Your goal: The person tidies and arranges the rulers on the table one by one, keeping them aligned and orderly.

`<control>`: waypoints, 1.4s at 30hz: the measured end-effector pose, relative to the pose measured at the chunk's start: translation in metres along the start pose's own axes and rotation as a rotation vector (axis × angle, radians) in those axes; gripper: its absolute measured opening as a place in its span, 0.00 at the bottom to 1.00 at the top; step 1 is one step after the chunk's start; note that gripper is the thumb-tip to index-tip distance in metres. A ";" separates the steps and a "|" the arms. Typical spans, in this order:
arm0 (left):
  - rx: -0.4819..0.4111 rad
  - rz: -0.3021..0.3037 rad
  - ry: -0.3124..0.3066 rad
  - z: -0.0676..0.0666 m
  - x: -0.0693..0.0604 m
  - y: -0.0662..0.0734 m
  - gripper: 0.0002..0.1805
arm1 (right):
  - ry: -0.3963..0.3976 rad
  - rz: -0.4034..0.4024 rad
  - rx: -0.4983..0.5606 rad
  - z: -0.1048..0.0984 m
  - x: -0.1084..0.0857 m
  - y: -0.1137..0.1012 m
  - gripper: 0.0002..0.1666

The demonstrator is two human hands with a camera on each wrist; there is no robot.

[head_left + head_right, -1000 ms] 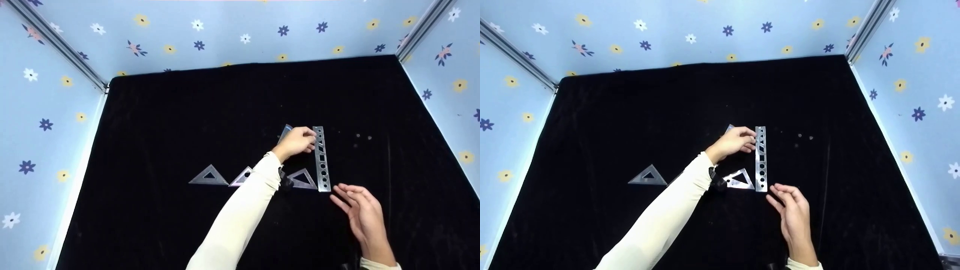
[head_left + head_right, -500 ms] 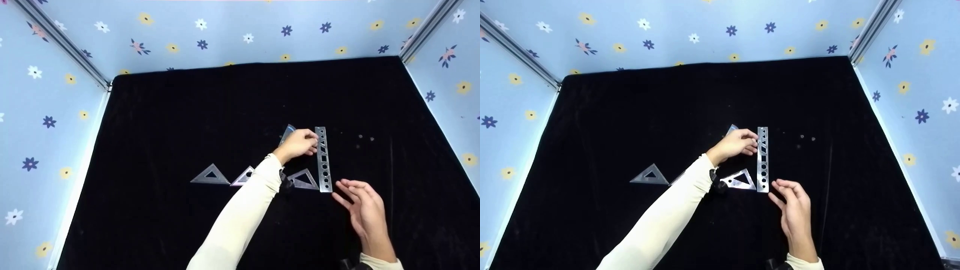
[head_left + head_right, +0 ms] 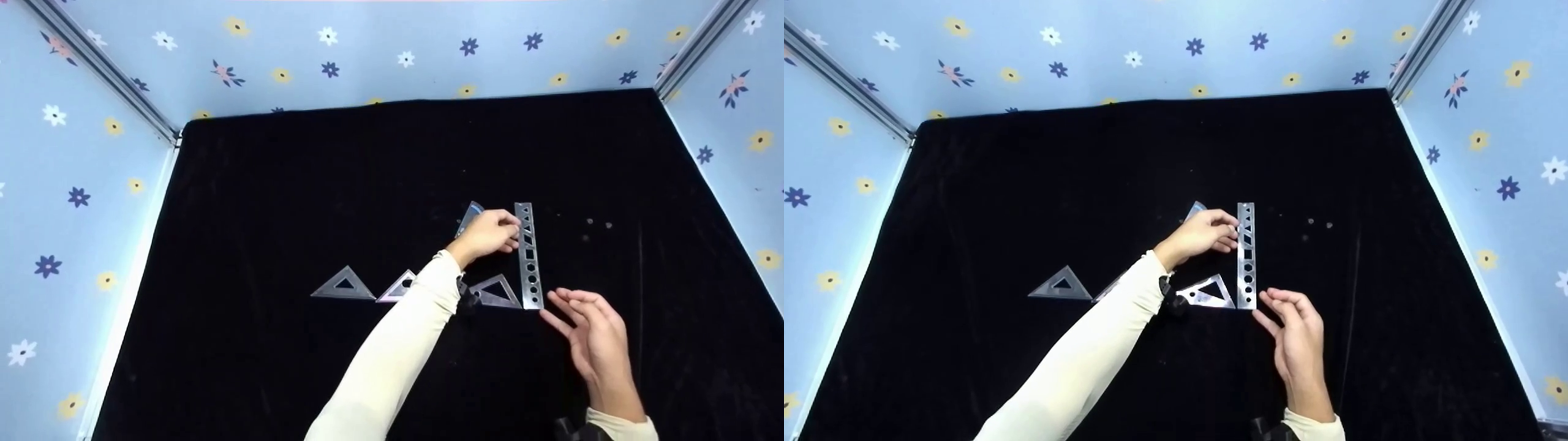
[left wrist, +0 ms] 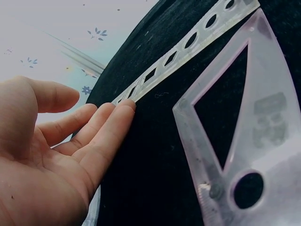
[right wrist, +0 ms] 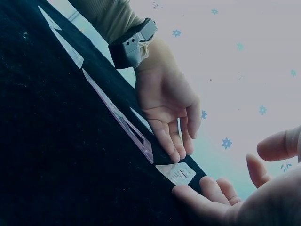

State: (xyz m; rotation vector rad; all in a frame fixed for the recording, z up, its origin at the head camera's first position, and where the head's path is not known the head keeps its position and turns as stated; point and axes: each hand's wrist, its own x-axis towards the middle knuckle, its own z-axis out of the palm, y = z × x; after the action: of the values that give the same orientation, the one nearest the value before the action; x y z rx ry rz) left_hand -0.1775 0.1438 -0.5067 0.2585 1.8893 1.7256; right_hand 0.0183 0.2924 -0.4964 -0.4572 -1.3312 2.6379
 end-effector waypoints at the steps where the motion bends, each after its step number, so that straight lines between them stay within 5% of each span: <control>1: 0.002 0.000 0.002 0.000 0.000 0.000 0.13 | 0.000 0.000 0.001 0.000 0.000 -0.001 0.12; 16: -0.017 0.001 -0.019 0.002 -0.004 -0.002 0.12 | 0.041 0.001 0.016 -0.003 0.000 -0.001 0.12; 23: 0.132 0.086 -0.070 -0.004 -0.012 0.000 0.14 | 0.066 -0.001 0.003 -0.003 -0.002 -0.002 0.11; 29: 0.159 0.164 -0.051 -0.022 -0.020 0.005 0.14 | 0.059 -0.022 -0.020 -0.002 -0.002 -0.003 0.12; 42: 0.118 0.187 0.078 -0.067 -0.036 -0.003 0.13 | -0.035 0.004 -0.241 0.010 0.009 -0.005 0.11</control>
State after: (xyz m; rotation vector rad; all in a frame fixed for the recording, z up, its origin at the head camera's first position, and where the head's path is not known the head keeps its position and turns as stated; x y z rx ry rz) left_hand -0.1826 0.0683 -0.4986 0.4310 2.0840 1.7684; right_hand 0.0063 0.2899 -0.4887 -0.4452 -1.6694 2.5090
